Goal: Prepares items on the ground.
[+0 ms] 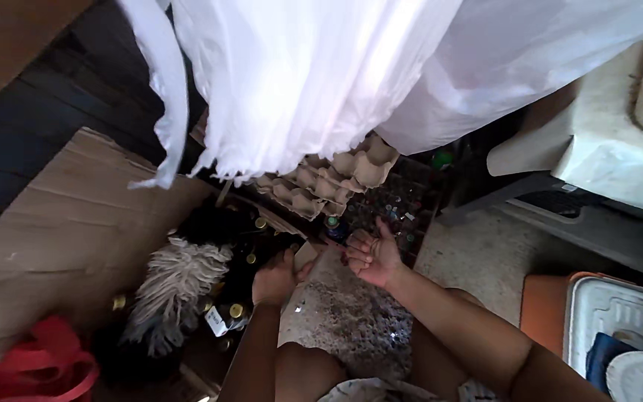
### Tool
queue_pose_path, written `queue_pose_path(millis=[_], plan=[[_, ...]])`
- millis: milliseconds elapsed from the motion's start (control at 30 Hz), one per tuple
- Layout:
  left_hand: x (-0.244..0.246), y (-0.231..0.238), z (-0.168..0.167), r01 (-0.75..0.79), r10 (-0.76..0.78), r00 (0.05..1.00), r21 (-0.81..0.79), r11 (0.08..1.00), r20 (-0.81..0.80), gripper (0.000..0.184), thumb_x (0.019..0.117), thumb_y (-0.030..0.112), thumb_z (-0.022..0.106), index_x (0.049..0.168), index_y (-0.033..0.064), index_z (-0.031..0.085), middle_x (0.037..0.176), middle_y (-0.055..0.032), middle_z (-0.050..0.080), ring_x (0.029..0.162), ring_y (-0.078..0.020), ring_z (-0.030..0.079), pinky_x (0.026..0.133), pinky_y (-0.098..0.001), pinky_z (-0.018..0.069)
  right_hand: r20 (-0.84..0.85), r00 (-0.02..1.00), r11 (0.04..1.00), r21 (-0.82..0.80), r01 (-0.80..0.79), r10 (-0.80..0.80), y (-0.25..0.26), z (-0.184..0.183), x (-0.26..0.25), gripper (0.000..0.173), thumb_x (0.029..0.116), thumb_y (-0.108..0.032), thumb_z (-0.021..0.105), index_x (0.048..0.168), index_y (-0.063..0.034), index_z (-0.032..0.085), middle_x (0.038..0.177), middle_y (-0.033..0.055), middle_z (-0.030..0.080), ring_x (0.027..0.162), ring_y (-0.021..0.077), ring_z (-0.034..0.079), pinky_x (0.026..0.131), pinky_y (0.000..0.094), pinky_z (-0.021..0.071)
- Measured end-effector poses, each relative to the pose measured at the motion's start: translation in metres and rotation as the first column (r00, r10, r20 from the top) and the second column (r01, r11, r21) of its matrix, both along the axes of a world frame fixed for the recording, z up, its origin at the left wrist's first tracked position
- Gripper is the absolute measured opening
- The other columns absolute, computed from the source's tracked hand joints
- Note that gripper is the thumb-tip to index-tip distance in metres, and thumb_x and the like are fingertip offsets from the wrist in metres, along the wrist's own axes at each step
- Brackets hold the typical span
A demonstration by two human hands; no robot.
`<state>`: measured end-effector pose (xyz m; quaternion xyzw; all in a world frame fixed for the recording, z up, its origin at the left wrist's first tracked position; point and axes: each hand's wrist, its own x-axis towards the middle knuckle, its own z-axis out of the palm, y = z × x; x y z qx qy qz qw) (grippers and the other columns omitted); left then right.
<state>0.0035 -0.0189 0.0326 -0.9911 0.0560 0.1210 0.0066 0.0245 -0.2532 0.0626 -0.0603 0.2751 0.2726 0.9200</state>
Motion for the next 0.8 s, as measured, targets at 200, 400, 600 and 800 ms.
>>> queue_pose_path(millis=[200, 400, 600, 800], plan=[[0.000, 0.001, -0.001, 0.010, -0.010, 1.000, -0.010, 1.000, 0.016, 0.070, 0.0941, 0.060, 0.059, 0.122, -0.0045, 0.066, 0.109, -0.0276, 0.072, 0.097, -0.0474, 0.072, 0.075, -0.0601, 0.0570, 0.172, 0.985, 0.814, -0.574, 0.093, 0.008, 0.011, 0.009, -0.004, 0.067, 0.1073, -0.052, 0.000, 0.079, -0.0159, 0.049, 0.063, -0.0036, 0.055, 0.047, 0.0061, 0.046, 0.045, 0.0200, 0.0383], [-0.001, 0.002, -0.003, 0.021, -0.019, 0.998, -0.040, 0.999, 0.056, 0.073, 0.0937, 0.062, 0.057, 0.120, -0.0047, 0.067, 0.108, -0.0282, 0.072, 0.096, -0.0485, 0.072, 0.074, -0.0610, 0.0567, 0.700, 0.666, 0.558, -0.671, 0.488, 0.259, 0.014, 0.008, -0.025, 0.070, 0.0963, -0.078, 0.027, 0.071, -0.0191, 0.056, 0.068, -0.0117, 0.057, 0.061, -0.0031, 0.052, 0.056, 0.0156, 0.0415], [-0.002, 0.005, -0.006, 0.052, -0.047, 0.994, -0.055, 0.997, 0.098, 0.071, 0.0919, 0.060, 0.059, 0.115, -0.0061, 0.068, 0.103, -0.0276, 0.073, 0.093, -0.0474, 0.073, 0.071, -0.0599, 0.0570, 0.766, 0.561, 0.439, -0.641, 0.630, 0.313, 0.019, 0.007, -0.030, 0.060, 0.1056, -0.062, 0.028, 0.077, -0.0159, 0.053, 0.070, -0.0108, 0.052, 0.063, -0.0053, 0.048, 0.057, 0.0131, 0.0399], [-0.003, 0.005, -0.007, 0.059, -0.051, 0.991, -0.063, 0.996, 0.120, 0.070, 0.0920, 0.060, 0.059, 0.116, -0.0048, 0.068, 0.101, -0.0271, 0.073, 0.091, -0.0474, 0.073, 0.070, -0.0598, 0.0569, 0.825, 0.502, 0.329, -0.565, 0.757, 0.261, 0.023, 0.008, -0.026, 0.027, 0.1077, -0.048, 0.041, 0.115, -0.0229, 0.044, 0.097, -0.0101, 0.062, 0.075, -0.0046, 0.056, 0.063, 0.0125, 0.0470]])
